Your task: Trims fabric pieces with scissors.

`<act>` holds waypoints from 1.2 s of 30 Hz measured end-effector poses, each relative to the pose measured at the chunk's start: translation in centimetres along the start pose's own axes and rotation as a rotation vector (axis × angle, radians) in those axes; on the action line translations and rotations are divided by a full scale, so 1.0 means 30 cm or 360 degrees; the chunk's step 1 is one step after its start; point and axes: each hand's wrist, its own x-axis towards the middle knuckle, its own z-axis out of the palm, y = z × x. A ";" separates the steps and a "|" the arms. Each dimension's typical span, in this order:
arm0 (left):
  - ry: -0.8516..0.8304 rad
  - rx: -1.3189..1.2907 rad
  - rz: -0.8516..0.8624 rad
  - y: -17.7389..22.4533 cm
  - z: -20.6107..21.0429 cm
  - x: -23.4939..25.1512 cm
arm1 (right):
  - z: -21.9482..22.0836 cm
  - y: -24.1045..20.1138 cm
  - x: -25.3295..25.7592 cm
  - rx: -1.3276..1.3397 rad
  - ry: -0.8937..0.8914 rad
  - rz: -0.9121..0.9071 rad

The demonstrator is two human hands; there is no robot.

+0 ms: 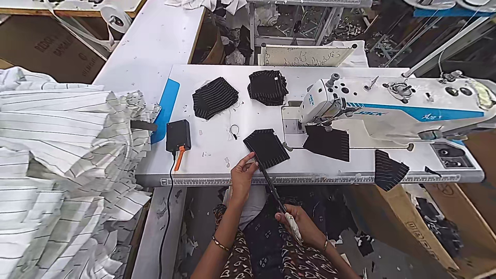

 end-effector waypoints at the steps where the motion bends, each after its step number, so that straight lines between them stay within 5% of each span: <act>1: 0.0004 -0.0012 0.0010 -0.005 0.001 0.000 | 0.003 0.002 0.000 0.0016 0.0000 -0.0001; 13: -0.0208 0.0126 0.0172 -0.036 -0.034 -0.002 | -0.008 -0.035 0.020 -0.0041 -0.0059 0.0037; 36: -0.0840 0.0540 -0.0015 0.025 -0.082 0.033 | 0.009 -0.111 0.060 0.0084 -0.0085 0.0065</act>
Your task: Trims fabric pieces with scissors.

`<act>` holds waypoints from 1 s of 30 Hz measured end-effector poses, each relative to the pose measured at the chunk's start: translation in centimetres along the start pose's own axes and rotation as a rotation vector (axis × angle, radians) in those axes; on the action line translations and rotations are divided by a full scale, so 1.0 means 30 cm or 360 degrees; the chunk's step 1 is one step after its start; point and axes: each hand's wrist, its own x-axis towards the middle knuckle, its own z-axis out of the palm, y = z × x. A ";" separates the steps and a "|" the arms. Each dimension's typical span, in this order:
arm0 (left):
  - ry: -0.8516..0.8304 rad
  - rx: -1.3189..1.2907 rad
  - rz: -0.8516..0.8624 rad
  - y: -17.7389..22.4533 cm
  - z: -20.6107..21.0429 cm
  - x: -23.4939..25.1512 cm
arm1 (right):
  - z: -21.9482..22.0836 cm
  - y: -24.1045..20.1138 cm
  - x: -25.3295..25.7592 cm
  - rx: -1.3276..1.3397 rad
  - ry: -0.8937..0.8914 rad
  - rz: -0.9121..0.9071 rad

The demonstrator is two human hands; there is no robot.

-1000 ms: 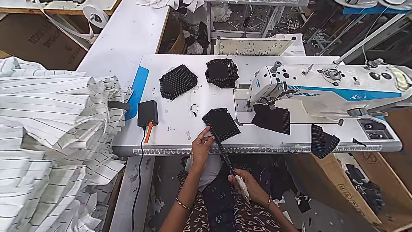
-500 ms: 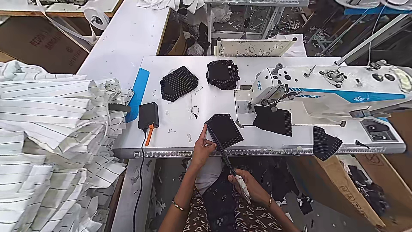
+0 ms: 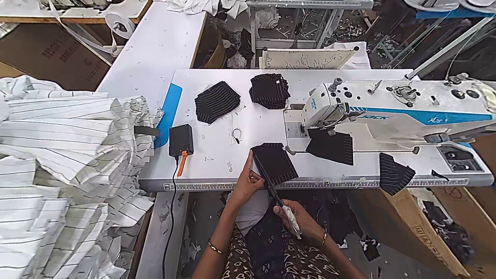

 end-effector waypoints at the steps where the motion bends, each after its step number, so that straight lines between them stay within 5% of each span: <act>1: 0.0002 -0.0001 0.0008 0.000 0.001 -0.002 | -0.001 0.000 0.002 -0.0006 0.0003 -0.0005; 30: -0.0204 0.0211 -0.0029 0.007 0.020 -0.043 | 0.007 -0.025 0.038 0.0207 0.0223 -0.0090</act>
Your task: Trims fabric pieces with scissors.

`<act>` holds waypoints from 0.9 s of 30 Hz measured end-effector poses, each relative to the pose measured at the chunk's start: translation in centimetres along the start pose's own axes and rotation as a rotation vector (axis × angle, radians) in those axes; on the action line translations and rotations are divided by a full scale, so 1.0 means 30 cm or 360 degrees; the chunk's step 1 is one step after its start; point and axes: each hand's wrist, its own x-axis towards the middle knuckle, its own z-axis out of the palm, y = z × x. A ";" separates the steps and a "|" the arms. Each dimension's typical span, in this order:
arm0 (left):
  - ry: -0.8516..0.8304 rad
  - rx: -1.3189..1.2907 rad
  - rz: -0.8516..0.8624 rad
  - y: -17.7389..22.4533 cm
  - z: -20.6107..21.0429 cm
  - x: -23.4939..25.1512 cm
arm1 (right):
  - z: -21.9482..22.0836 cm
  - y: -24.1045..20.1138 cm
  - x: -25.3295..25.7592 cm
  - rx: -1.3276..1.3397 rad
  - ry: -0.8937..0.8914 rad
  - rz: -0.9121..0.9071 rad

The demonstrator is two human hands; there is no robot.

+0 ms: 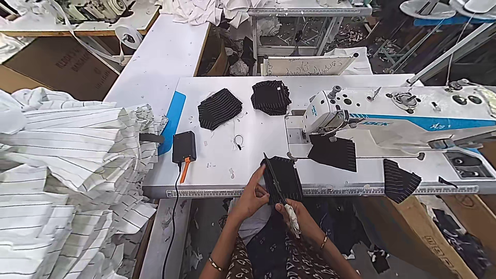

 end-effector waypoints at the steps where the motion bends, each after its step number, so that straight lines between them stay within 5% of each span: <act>1: -0.0016 0.0052 -0.0010 0.002 -0.004 -0.004 | -0.007 -0.001 0.007 0.0015 0.0059 -0.0049; 5: -0.0075 0.0297 -0.0004 0.067 -0.014 -0.022 | -0.051 -0.028 0.049 -0.0130 0.0458 -0.0394; 10: 0.0179 0.0846 0.0329 0.249 -0.059 0.063 | -0.101 -0.027 0.137 -0.0335 0.0831 -0.0813; 16: 0.0093 0.0544 0.0766 0.466 -0.196 0.358 | -0.100 0.037 0.191 -0.0420 0.0954 -0.1266; 21: 0.0174 -0.0025 0.0595 0.501 -0.385 0.678 | -0.097 0.046 0.170 -0.0625 0.0971 -0.1305; 27: 0.0299 0.0148 0.0138 0.360 -0.483 0.913 | -0.108 0.064 0.179 -0.0706 0.0996 -0.1330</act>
